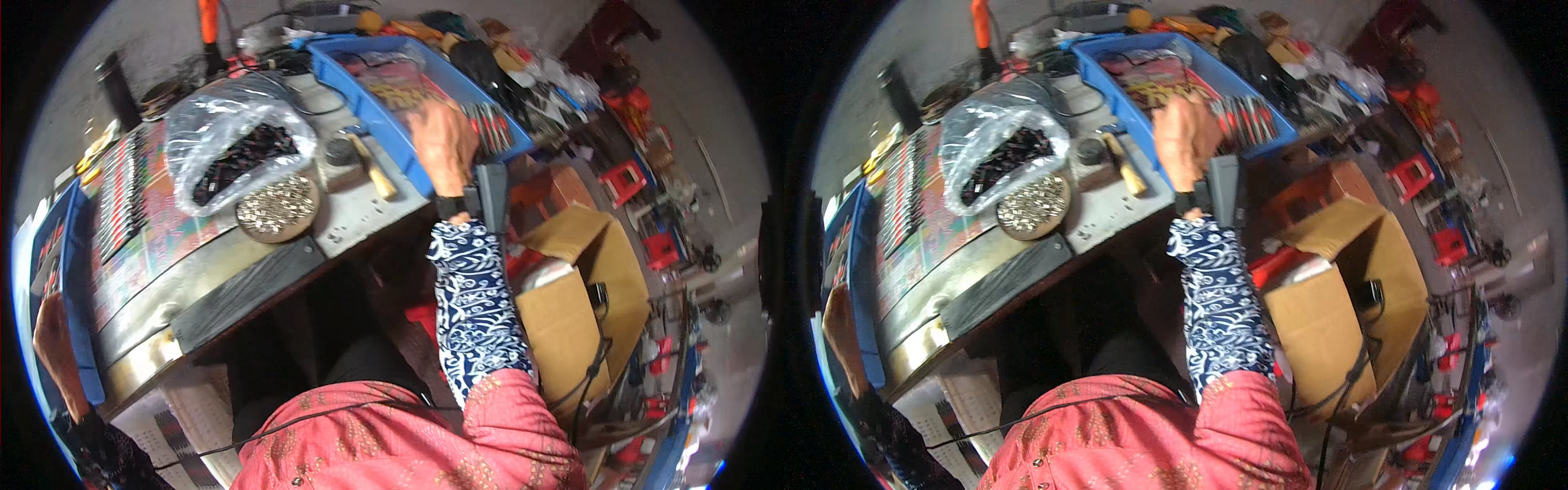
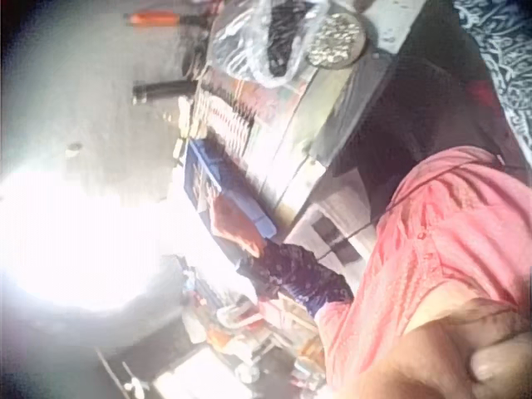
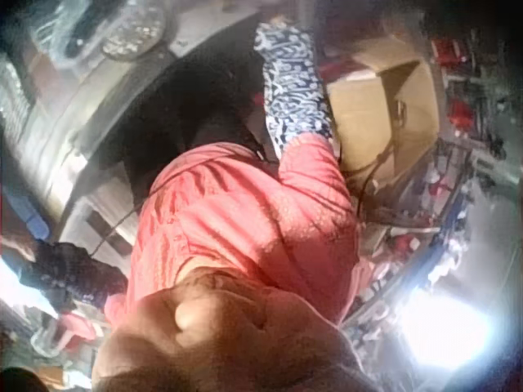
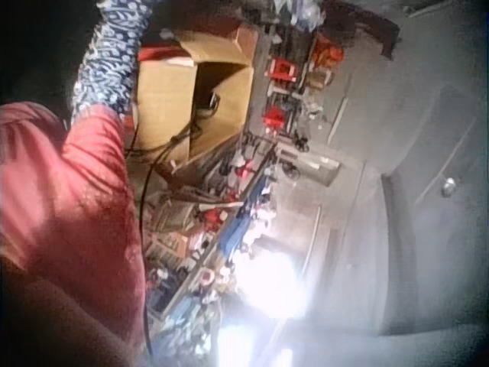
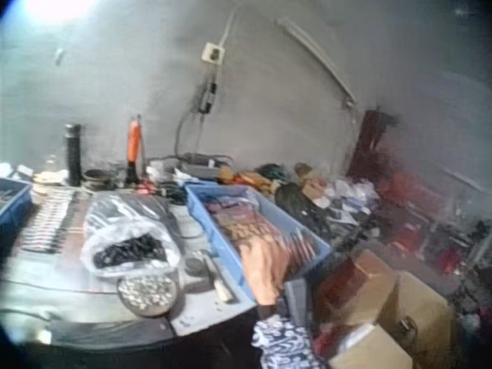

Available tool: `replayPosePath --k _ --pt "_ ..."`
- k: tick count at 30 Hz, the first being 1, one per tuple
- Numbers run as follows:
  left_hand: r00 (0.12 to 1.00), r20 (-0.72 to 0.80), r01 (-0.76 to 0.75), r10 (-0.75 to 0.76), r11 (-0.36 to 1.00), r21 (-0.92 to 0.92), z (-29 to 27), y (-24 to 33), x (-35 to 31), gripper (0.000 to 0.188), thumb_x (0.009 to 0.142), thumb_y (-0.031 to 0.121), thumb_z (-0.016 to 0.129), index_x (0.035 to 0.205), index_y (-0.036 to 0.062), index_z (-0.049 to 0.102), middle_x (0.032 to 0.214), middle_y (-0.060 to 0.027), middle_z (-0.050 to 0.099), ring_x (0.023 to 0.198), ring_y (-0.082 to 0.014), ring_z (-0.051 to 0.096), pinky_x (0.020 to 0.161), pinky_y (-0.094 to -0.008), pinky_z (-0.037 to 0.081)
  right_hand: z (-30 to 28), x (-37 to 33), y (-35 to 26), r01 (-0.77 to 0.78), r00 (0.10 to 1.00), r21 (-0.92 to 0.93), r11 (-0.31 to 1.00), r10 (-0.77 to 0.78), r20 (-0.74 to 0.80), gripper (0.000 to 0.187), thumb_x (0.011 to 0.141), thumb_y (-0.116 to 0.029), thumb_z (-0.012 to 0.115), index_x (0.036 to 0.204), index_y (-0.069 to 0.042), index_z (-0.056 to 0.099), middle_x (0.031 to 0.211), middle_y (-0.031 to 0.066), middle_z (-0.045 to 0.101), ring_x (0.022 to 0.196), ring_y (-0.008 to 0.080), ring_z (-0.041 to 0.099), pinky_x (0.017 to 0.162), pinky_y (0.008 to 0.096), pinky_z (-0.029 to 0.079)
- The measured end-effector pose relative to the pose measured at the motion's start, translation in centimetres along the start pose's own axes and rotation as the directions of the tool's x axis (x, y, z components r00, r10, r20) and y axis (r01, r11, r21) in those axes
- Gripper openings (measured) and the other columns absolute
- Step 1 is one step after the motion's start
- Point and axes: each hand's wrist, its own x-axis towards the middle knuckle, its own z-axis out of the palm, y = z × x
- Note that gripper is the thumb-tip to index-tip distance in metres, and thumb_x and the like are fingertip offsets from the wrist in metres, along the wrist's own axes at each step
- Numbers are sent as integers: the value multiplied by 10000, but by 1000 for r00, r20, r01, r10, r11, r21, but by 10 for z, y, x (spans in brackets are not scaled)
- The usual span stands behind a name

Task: The person repeatedly picks up small metal key blanks and black plastic key heads from a cluttered workbench, inserts the metal blanks into the plastic heads, and places the assembled units into a blue tray. The process is repeated multiple times with consistent hand movements.

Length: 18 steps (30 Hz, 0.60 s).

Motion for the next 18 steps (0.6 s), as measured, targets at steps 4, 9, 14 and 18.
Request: replayPosePath --k 4,9,14,18 --pt "998 23 -63 61 992 105 -3 -7 -6 224 968 72 568 1164 -7 644 1067 -98 688 952 -120 624 861 -247 492 -8 -24 -24 147 975 255 956 -97 -200 117 856 -187 639 833 -77 672 796 112 647 719 319 617 625 414 468" --pt "997 67 -46 42 997 56 -4 1 -14 238 978 92 554 1176 0 646 1091 -102 685 984 -142 635 877 -261 500 -6 -79 -41 341 911 343 875 -219 -348 94 839 -113 686 833 -71 603 753 93 635 677 294 626 576 382 490" --pt "994 107 -18 14 999 42 -4 14 -24 253 985 103 544 1195 2 643 1123 -87 680 1006 -129 624 899 -252 490 21 -128 -6 237 964 334 912 -176 -200 153 855 -169 694 803 -82 579 703 117 631 607 315 621 528 407 482" --pt "985 149 -98 92 995 32 -1 23 -31 258 993 106 533 1205 5 639 1133 -77 676 1019 -112 610 916 -245 481 45 -167 48 76 994 297 952 -48 -99 195 878 -188 676 785 -87 538 606 147 584 549 357 597 464 451 430"
